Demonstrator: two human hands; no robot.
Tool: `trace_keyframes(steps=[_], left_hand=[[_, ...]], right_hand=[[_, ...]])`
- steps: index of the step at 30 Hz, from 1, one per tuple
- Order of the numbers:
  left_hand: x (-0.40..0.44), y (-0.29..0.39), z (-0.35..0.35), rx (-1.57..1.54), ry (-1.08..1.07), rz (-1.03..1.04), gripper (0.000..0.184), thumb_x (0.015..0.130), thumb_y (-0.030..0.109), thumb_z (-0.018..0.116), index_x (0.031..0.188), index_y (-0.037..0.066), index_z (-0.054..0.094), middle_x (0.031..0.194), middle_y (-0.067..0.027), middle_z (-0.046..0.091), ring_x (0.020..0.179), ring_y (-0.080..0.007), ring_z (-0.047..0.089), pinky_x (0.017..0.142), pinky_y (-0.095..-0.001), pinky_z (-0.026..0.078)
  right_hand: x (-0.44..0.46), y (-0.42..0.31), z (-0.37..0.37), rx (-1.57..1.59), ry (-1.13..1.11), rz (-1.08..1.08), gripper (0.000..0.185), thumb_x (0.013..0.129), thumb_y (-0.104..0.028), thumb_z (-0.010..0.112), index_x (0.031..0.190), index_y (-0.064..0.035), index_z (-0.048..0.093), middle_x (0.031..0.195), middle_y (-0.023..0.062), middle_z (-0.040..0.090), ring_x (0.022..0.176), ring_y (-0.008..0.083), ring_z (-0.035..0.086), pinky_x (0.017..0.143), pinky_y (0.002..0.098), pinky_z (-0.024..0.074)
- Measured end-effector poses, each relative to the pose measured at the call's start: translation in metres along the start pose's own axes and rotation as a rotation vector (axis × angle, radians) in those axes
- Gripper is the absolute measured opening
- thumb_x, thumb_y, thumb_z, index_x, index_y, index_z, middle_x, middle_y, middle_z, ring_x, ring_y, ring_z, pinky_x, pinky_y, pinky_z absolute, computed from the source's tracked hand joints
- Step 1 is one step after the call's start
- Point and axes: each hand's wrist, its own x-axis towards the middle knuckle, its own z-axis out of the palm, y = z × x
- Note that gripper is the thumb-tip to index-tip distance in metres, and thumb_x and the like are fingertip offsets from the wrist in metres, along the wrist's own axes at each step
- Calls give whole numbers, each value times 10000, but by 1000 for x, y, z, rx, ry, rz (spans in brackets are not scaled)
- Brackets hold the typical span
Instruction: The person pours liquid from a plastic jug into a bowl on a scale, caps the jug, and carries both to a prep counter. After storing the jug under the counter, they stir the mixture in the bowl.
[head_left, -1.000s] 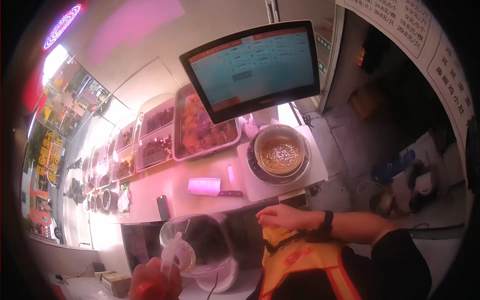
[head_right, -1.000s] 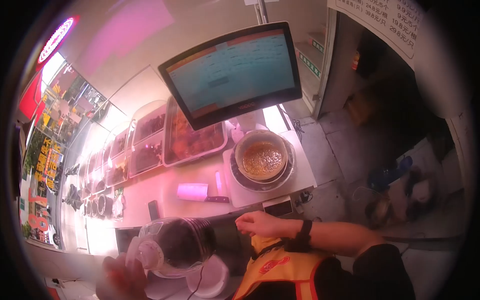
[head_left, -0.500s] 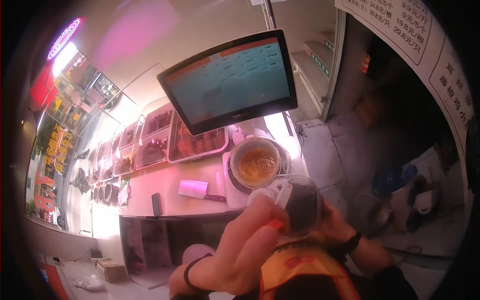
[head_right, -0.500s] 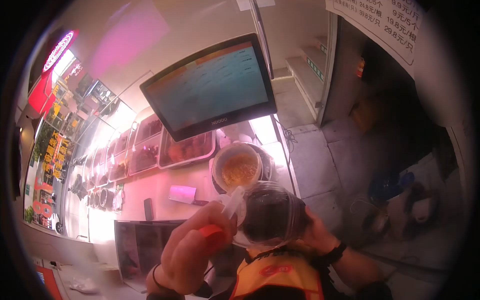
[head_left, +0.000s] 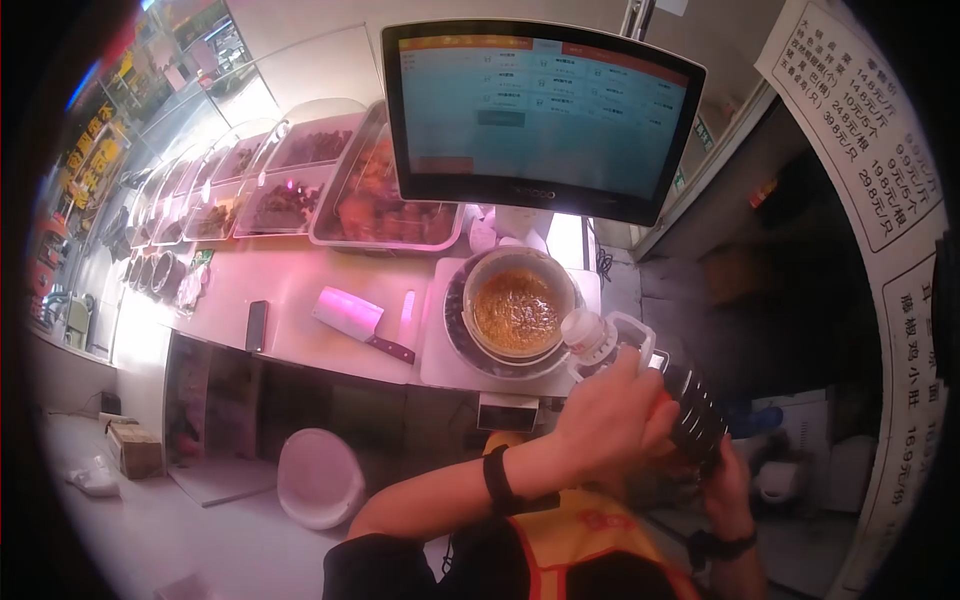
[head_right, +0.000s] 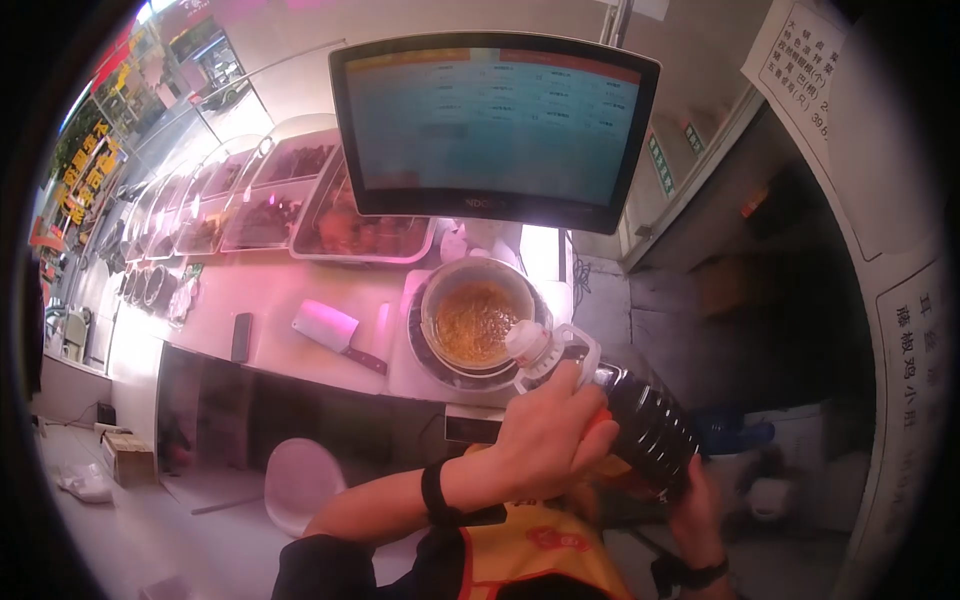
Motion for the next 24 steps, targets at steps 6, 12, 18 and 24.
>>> trace_keyframes(steps=[6,12,18,24], left_hand=[[-5,-24,-6,-146,-20,-58,209,899,270,598,964,74,567,934,-181,485,724,-409,562,612,-485,465],[-8,-39,-15,-226,-20,-60,184,932,259,552,988,84,560,946,-180,482,751,-412,554,635,-494,457],[-11,-45,-18,-299,-6,-54,168,950,247,527,993,87,555,956,-175,480,766,-406,544,654,-488,452],[-14,-49,-13,-341,19,-39,149,955,224,513,999,87,551,956,-173,478,773,-404,535,657,-488,437]], right_hand=[[-20,-17,-5,-271,104,-59,406,1055,-367,440,1235,-38,595,1122,80,675,980,202,668,783,335,536],[-42,-34,36,-413,264,-49,367,1046,-358,475,1142,-38,626,975,55,694,839,138,667,671,257,514],[-58,-39,41,-473,302,-59,356,1039,-366,492,1108,-36,607,983,75,687,854,150,675,669,267,537],[-72,-44,40,-506,365,-63,326,1025,-354,532,1079,-34,573,1001,99,663,846,180,675,674,293,555]])
